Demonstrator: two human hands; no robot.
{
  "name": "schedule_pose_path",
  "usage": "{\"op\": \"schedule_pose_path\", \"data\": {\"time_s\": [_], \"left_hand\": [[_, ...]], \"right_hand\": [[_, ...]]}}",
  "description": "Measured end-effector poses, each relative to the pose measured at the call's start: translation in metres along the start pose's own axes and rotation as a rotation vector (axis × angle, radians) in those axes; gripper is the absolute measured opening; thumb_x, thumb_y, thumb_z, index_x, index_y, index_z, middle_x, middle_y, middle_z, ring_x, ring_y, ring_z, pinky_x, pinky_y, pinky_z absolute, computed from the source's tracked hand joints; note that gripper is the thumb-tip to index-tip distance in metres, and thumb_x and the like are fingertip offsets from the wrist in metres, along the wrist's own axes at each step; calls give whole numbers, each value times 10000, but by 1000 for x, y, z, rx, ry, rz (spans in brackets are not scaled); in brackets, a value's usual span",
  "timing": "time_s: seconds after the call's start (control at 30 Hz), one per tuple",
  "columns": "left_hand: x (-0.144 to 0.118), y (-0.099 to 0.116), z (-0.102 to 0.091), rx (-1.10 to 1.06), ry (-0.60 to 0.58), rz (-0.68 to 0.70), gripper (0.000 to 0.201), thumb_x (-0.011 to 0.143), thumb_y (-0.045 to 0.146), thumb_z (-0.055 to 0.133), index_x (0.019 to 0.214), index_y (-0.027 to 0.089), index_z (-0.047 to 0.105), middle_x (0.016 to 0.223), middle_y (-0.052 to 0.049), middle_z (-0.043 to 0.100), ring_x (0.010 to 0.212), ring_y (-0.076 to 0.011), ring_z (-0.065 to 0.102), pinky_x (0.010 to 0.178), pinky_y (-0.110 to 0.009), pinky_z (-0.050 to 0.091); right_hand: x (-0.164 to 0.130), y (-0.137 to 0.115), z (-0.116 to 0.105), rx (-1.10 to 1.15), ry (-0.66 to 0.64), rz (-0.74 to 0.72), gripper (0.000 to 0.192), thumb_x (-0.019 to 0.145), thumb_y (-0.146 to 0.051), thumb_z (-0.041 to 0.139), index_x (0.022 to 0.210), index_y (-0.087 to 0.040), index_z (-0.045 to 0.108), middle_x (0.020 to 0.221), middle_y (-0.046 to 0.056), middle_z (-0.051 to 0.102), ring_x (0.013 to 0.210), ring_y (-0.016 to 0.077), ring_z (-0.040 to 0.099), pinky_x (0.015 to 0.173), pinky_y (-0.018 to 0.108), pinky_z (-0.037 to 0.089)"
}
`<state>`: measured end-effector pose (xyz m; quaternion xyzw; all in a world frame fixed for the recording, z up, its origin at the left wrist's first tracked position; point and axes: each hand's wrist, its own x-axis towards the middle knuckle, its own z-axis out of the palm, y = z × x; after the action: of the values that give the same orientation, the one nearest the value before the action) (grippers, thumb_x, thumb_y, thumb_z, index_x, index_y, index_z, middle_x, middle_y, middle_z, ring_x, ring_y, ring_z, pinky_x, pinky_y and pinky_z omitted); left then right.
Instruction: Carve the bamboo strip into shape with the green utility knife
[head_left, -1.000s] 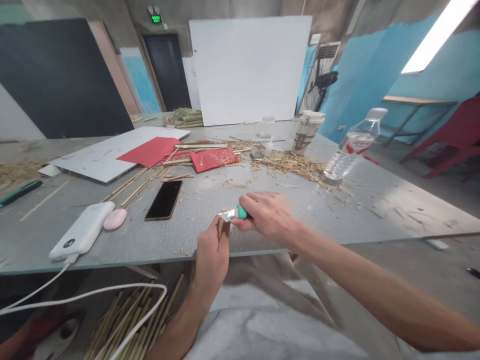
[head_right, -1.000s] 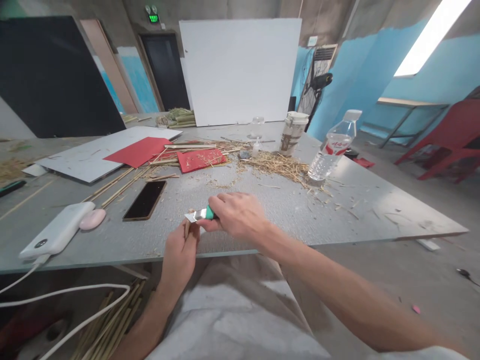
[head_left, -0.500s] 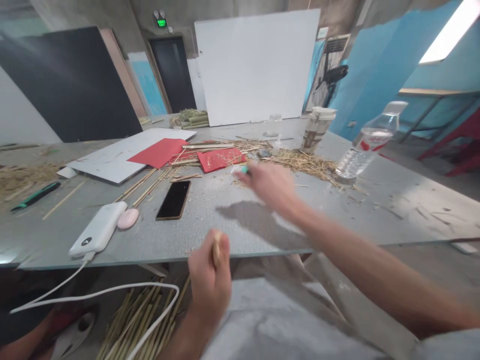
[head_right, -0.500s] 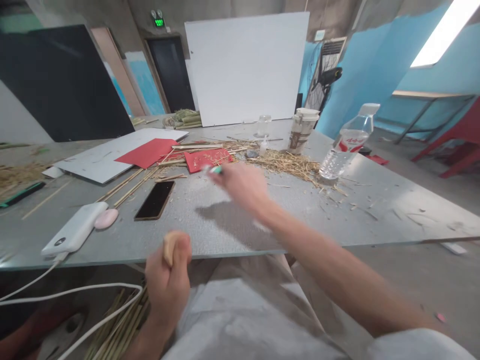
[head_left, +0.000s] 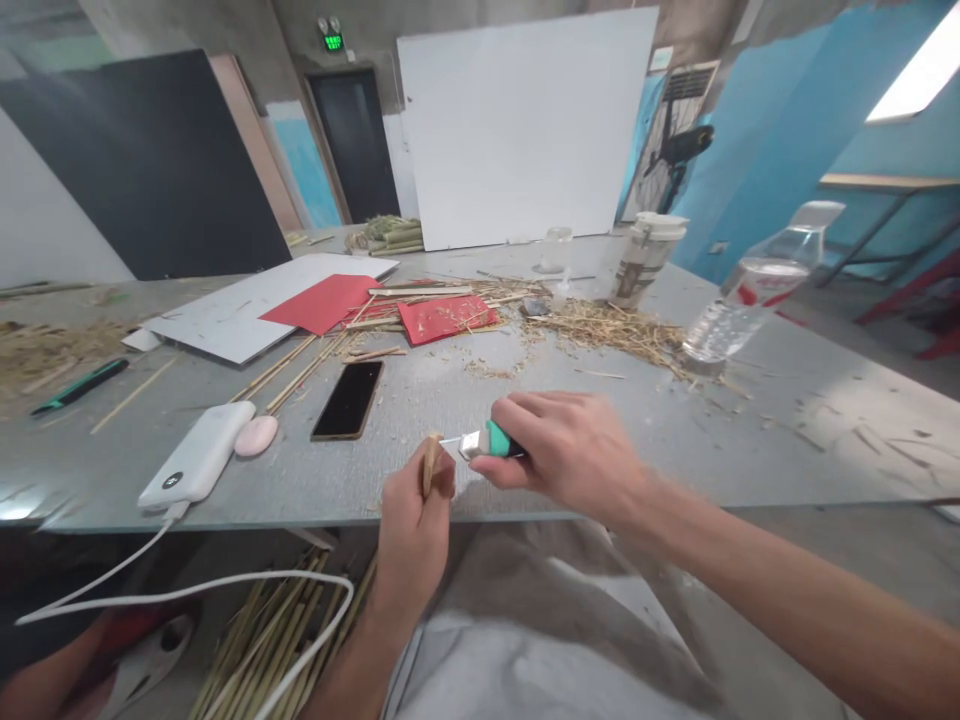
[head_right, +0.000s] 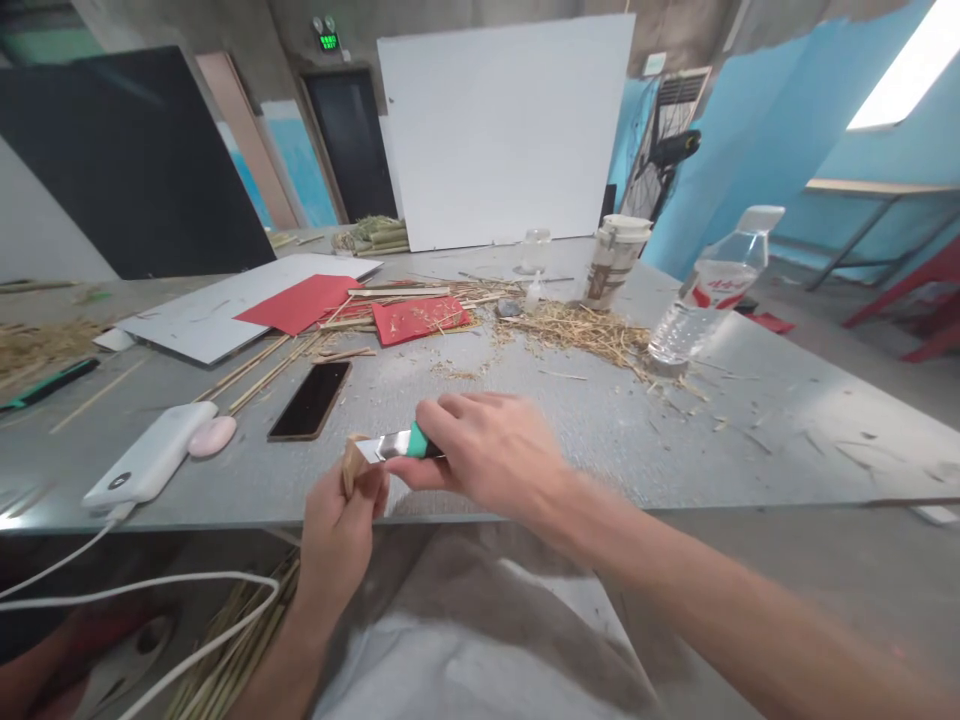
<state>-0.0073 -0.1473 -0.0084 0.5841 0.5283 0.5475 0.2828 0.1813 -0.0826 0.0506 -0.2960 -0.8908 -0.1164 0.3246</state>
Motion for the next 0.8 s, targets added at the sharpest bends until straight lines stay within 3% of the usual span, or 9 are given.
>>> {"op": "schedule_pose_path", "data": {"time_s": [0.2, 0.4, 0.57, 0.63, 0.73, 0.8], "left_hand": [[-2, -3, 5, -15, 8, -18, 368, 1074, 424, 529, 772, 220, 478, 630, 65, 354, 585, -126, 318, 559, -295, 243], [-1, -1, 5, -4, -41, -5, 351, 1082, 424, 521, 802, 213, 503, 646, 74, 346, 599, -120, 281, 560, -274, 256], [-4, 0, 6, 162, 10, 107, 247, 1060, 282, 519, 824, 212, 536, 619, 73, 420, 564, -116, 343, 555, -255, 293], [-17, 4, 8, 192, 38, 200, 255, 1043, 213, 510, 789, 222, 513, 597, 71, 411, 525, -115, 355, 534, -258, 285], [-37, 15, 6, 159, -16, 410, 314, 1019, 191, 531, 714, 232, 464, 581, 50, 441, 502, -125, 418, 544, -275, 315], [-37, 21, 4, 152, 55, 360, 334, 1038, 244, 529, 709, 234, 473, 589, 36, 456, 524, -140, 447, 560, -287, 331]], "right_hand": [[3, 2, 1, 23, -13, 3, 618, 1113, -707, 323, 787, -221, 521, 660, -43, 521, 563, 112, 359, 542, 309, 177], [1, 0, -1, 25, -64, 20, 684, 1088, -772, 262, 775, -221, 519, 653, -37, 521, 562, 114, 338, 540, 314, 160], [3, -6, 3, 39, -134, 31, 761, 1054, -831, 179, 755, -226, 530, 637, -27, 524, 554, 118, 338, 534, 319, 154], [15, 11, -3, 6, -137, 84, 816, 999, -903, 161, 709, -230, 520, 618, -17, 516, 550, 120, 343, 548, 318, 175], [38, 65, -27, -155, 0, 357, 822, 998, -892, 97, 637, -248, 459, 521, -21, 353, 508, 126, 260, 577, 343, 171], [47, 101, -46, -232, 92, 474, 766, 1046, -810, 57, 628, -267, 399, 517, -38, 246, 515, 132, 219, 600, 361, 169]]}}
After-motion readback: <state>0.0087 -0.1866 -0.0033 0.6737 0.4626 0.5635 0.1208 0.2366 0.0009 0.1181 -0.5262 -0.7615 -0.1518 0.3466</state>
